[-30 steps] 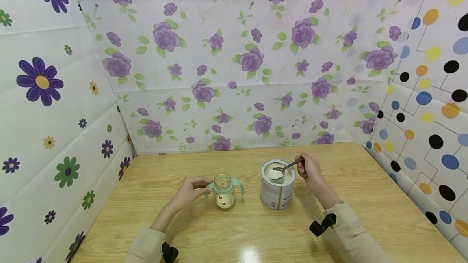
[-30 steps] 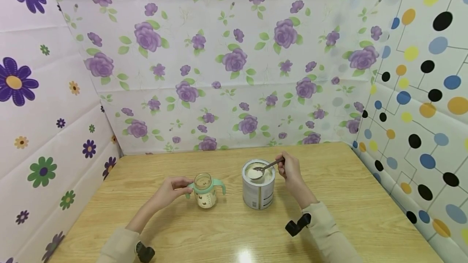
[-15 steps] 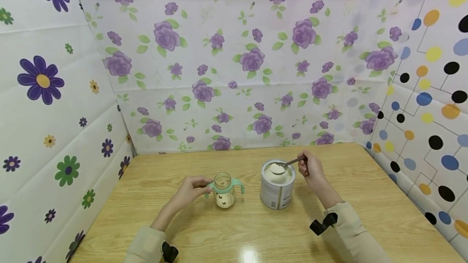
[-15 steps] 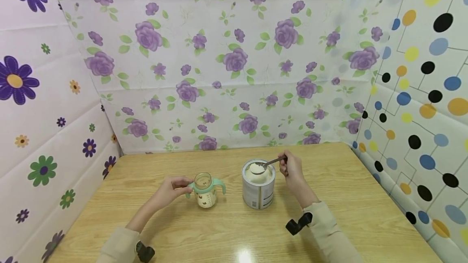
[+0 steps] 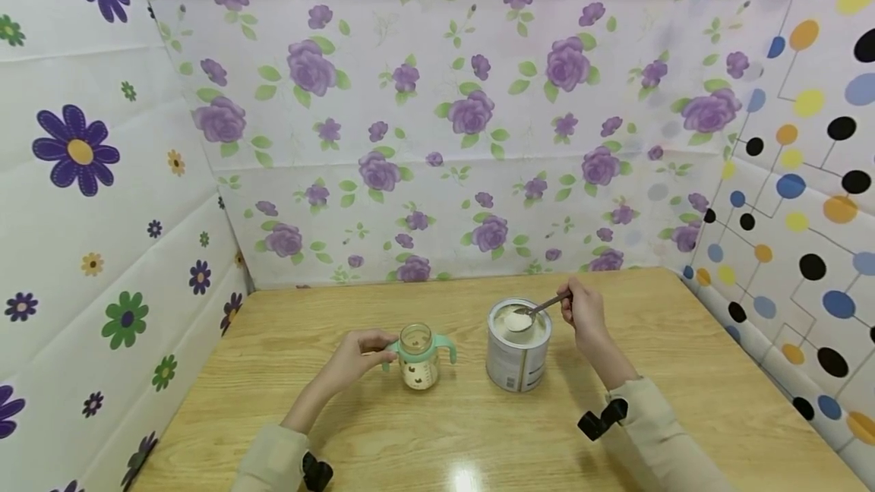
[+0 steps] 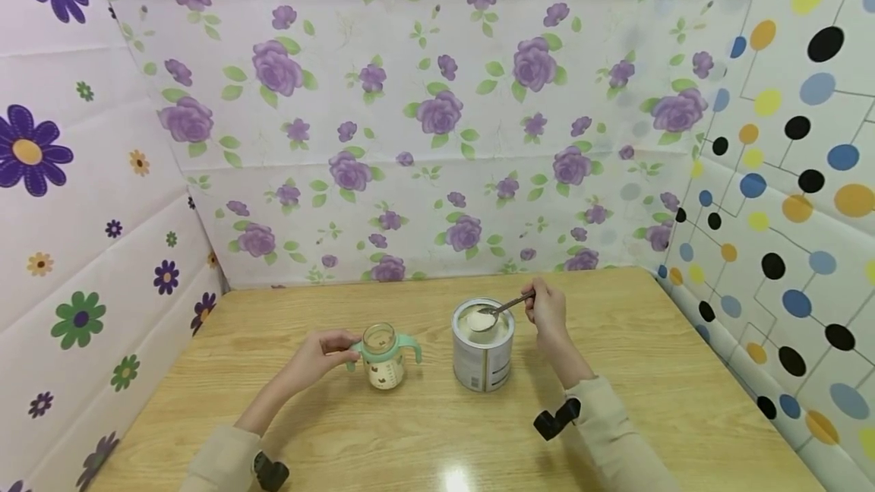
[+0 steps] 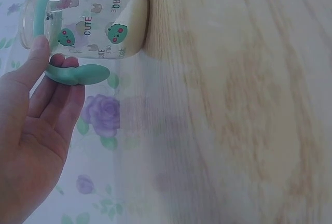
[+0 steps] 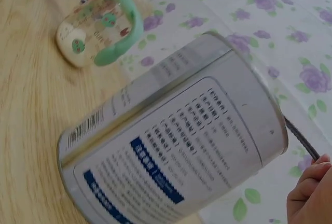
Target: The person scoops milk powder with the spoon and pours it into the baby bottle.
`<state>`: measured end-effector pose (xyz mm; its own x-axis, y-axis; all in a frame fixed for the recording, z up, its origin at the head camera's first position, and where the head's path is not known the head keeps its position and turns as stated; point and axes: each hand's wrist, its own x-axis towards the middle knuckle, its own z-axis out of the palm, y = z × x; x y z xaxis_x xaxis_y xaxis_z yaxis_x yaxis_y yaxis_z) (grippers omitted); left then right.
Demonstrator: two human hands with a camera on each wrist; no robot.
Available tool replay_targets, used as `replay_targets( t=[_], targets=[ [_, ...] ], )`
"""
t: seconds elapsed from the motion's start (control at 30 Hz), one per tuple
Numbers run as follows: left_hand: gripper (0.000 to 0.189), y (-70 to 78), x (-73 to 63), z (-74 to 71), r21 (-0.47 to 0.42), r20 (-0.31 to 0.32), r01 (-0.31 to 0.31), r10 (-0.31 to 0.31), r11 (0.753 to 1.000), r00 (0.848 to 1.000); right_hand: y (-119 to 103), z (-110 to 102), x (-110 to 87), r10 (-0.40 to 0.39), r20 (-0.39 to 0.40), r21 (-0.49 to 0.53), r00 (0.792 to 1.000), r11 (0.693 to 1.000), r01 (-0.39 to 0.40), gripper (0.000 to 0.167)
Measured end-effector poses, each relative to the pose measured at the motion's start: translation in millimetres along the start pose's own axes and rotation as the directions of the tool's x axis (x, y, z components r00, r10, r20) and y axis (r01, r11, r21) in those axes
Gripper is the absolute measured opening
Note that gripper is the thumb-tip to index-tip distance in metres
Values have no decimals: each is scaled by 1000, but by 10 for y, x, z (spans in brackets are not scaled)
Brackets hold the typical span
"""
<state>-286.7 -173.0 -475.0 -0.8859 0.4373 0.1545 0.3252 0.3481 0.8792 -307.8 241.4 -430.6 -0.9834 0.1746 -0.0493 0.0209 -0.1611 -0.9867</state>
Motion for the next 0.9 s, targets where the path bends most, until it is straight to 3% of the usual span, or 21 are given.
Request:
replay_targets(
  t=[0.3, 0.9],
  targets=[
    [33, -33, 2, 8, 6, 5, 26, -26, 1000, 1000, 11, -9, 43, 78, 54, 186, 996, 979, -86, 41],
    [35, -21, 13, -11, -7, 12, 12, -12, 1000, 1000, -82, 90, 0, 68, 61, 245, 996, 966, -81, 39]
  ],
)
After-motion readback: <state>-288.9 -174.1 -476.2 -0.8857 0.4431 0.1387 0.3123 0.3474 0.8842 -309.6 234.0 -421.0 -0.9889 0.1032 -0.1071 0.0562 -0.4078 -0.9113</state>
